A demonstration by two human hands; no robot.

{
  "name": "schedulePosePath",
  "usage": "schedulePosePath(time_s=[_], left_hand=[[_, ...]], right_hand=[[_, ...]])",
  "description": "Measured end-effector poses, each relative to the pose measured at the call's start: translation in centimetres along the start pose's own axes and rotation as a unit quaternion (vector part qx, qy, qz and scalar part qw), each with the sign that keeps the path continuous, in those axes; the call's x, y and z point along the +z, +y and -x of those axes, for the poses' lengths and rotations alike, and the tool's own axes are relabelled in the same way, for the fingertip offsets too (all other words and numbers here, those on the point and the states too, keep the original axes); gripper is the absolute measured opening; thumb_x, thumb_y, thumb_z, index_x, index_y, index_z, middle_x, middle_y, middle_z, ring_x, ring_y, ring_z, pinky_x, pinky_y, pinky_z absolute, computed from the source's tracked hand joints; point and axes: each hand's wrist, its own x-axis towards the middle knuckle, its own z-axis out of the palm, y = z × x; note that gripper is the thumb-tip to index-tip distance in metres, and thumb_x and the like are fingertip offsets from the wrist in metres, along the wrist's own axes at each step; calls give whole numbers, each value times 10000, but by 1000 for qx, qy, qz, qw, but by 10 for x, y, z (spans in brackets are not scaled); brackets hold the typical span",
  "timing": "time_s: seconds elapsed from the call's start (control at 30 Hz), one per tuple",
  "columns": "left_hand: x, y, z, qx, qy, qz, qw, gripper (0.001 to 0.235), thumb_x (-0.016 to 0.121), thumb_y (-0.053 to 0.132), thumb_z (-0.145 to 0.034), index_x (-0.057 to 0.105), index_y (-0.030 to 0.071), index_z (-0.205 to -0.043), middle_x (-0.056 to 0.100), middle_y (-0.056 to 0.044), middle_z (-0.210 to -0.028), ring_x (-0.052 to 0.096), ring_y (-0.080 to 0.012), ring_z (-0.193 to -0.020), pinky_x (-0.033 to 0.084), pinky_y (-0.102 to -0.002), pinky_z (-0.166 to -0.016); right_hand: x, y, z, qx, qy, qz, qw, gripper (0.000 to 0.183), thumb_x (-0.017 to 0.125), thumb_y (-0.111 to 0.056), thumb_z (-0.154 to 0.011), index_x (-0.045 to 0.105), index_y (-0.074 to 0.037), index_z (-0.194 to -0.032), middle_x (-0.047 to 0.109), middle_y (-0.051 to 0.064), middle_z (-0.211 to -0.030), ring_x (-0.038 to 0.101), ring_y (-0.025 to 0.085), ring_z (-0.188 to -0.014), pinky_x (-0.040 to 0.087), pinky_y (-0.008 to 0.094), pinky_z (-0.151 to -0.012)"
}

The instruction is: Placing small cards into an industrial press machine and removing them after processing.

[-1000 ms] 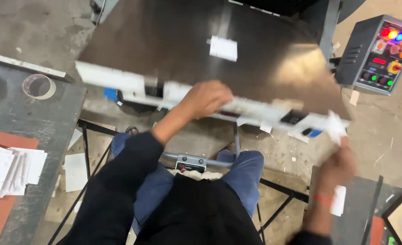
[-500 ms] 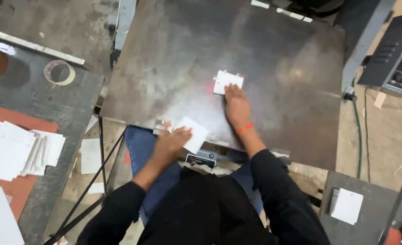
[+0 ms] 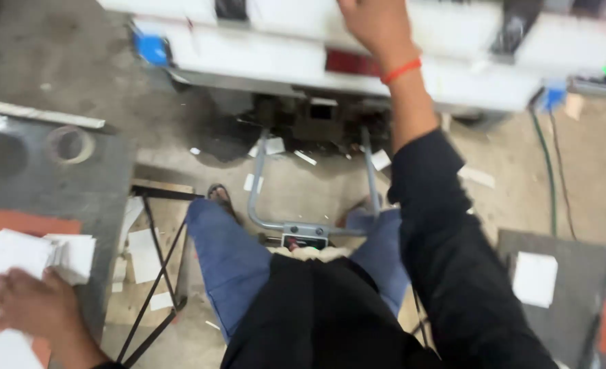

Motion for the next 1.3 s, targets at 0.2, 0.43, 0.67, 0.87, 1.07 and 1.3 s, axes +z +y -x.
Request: schedulePosePath(time_s=[0.2,0.43,0.67,0.87,1.07,1.3], left_hand=[[13,123,-29,94,-12,136,986,357,585,235,-1072,640,-31,-1306,607,-244,-1407,532,-418,-1321,386,-526,-1110],[101,280,-30,169,-387,315,850,403,674,430,-999,740,76,-1180,707,-227,-1194,645,-396,-1159,499,-490,-1012],[63,389,20,210,-633,402,627,472,674,397,-910,678,94,-1273,755,-173,-1121,722,-293,-1017,554,-401,-888],[70,379,50,172,-685,391,590,310,651,268,-941,724,52,-1151,789,-173,-947,771,-289,-881,588,-365,-811],[54,374,31,142,-468,519,701,261,622,238,-956,733,47,-1095,771,-133,-1014,746,-262,-915,565,-359,-828],[-17,400,-27,262,-430,552,665,294,533,247,-1025,731,48,-1115,753,-143,-1129,713,-308,-1065,535,-384,-933]], right_hand=[[-41,-36,207,94,78,-2,992,130,688,-144,-990,738,-47,-1061,737,157,-1029,693,348,-955,542,421,-856],[-77,118,509,314,169,244,902,200,751,-102,-888,719,-18,-1066,674,198,-1048,635,401,-991,508,461,-873],[-146,154,604,553,-74,228,798,501,825,-465,-842,720,24,-862,683,233,-858,659,418,-779,535,497,-734],[-141,180,618,502,-5,280,818,265,656,-275,-837,731,-22,-812,689,229,-804,682,450,-785,547,532,-734],[-82,167,628,428,115,469,764,247,692,-268,-804,656,-29,-854,635,240,-904,634,453,-854,524,532,-745],[-163,163,615,474,38,376,795,177,615,-115,-941,769,-46,-996,712,252,-892,695,442,-838,560,518,-754]])
